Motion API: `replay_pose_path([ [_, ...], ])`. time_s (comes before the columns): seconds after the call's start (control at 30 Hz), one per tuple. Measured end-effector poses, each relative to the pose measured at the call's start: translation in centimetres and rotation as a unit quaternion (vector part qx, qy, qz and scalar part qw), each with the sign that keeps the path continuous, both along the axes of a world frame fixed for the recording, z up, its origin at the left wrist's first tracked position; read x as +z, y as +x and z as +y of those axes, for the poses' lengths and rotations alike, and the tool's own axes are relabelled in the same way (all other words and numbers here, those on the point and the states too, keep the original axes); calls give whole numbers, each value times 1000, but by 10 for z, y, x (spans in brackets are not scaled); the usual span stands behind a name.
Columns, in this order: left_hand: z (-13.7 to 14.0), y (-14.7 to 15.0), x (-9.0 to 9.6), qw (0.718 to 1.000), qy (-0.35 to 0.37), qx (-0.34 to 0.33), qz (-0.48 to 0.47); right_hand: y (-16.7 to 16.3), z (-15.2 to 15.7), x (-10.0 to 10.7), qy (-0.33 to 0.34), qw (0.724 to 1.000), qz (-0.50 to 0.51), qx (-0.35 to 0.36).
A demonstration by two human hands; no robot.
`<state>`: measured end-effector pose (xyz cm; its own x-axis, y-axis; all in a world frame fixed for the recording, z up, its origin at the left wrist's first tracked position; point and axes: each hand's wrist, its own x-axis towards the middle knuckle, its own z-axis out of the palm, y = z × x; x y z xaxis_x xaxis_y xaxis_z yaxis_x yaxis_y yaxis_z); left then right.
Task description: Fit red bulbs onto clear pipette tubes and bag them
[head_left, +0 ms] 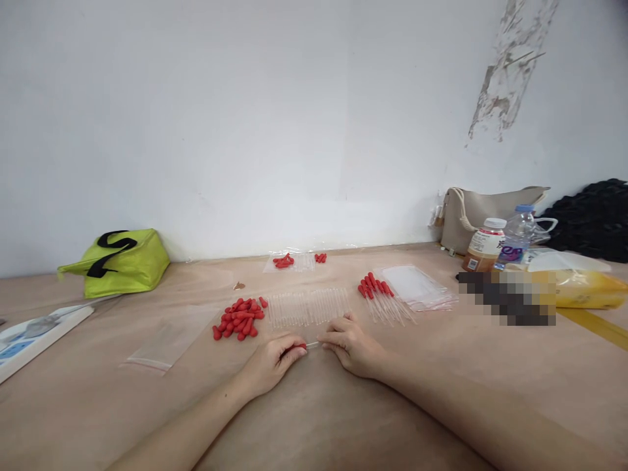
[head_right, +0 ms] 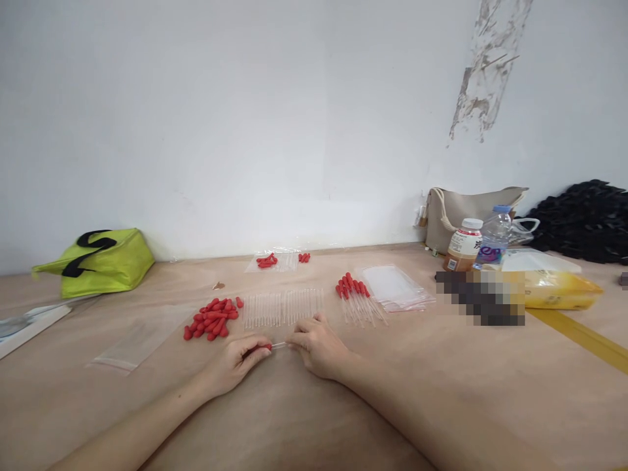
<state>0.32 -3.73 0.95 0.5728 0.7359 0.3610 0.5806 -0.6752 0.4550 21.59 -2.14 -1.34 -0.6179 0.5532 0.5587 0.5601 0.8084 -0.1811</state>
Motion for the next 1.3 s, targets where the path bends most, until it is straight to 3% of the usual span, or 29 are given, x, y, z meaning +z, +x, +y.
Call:
replay_pose_path([
  [0.53,-5,1,2,999,28,-34,16,-13,-12,7,6,999,-36,-29],
  [0.73,-2,-4,-1,999,24,16,-46,-9,-20,27,70,989,-111,-62],
  [0.8,1,-6,-5,994,38,66,-75,2,-16,36,69,986,-117,-102],
  [0.87,4,-7,-8,989,45,112,-90,18,-5,44,38,978,-63,-196],
  [0.93,6,-8,-10,988,35,124,-87,37,10,49,-25,946,30,-322],
  [1.0,8,-8,-10,990,24,120,-77,52,24,49,-97,911,81,-391],
  [1.07,9,-7,-10,990,20,118,-72,59,34,46,-120,894,92,-422],
  [1.3,10,-7,-12,991,22,108,-72,42,43,35,-60,886,-52,-457],
])
